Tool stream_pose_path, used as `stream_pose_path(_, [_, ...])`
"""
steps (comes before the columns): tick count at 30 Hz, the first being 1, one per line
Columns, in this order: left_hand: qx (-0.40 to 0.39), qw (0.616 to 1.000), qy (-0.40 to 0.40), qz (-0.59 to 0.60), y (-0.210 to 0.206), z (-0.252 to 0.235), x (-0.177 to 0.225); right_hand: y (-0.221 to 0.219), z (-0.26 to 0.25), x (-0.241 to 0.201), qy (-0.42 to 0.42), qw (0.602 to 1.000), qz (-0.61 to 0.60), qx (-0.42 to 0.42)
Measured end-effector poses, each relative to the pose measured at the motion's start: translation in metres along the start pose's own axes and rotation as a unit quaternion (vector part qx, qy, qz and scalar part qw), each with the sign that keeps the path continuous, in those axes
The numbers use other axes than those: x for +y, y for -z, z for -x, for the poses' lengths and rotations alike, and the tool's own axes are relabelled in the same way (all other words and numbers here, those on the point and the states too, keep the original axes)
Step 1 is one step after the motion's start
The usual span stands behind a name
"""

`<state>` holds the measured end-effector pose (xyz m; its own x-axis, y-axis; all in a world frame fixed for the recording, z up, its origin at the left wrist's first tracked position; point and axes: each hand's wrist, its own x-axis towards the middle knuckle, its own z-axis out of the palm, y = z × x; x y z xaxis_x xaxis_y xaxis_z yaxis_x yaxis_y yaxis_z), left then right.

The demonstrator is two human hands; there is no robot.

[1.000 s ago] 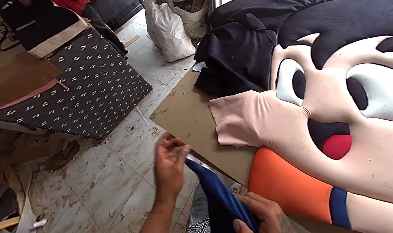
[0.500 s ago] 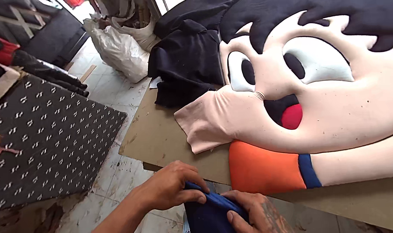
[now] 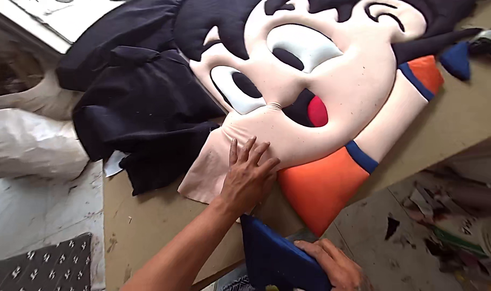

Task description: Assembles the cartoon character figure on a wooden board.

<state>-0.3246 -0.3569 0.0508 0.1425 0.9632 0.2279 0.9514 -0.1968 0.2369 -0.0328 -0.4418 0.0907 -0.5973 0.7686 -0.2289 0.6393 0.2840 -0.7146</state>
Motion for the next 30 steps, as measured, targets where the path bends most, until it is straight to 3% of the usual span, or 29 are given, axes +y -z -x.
stream_pose_path(6, [0.005, 1.000, -0.012, 0.001, -0.008, -0.004, -0.007, -0.047, 0.028, -0.027, -0.096, 0.992, -0.013, 0.081])
stream_pose_path(15, [-0.012, 0.999, -0.030, -0.007, -0.007, -0.020, -0.008, -0.065, 0.020, -0.033, -0.158, 0.960, 0.007, 0.229])
stream_pose_path(20, [-0.028, 0.999, -0.025, -0.006, -0.002, -0.028, -0.010, -0.070, 0.012, -0.028, -0.158, 0.942, 0.008, 0.297])
stream_pose_path(26, [-0.057, 0.998, -0.001, -0.007, 0.002, -0.030, -0.008, -0.068, 0.022, -0.027, -0.120, 0.946, -0.112, 0.280])
stream_pose_path(30, [-0.052, 0.999, 0.007, -0.013, 0.000, -0.032, -0.004, -0.067, 0.023, -0.018, -0.082, 0.945, -0.122, 0.291])
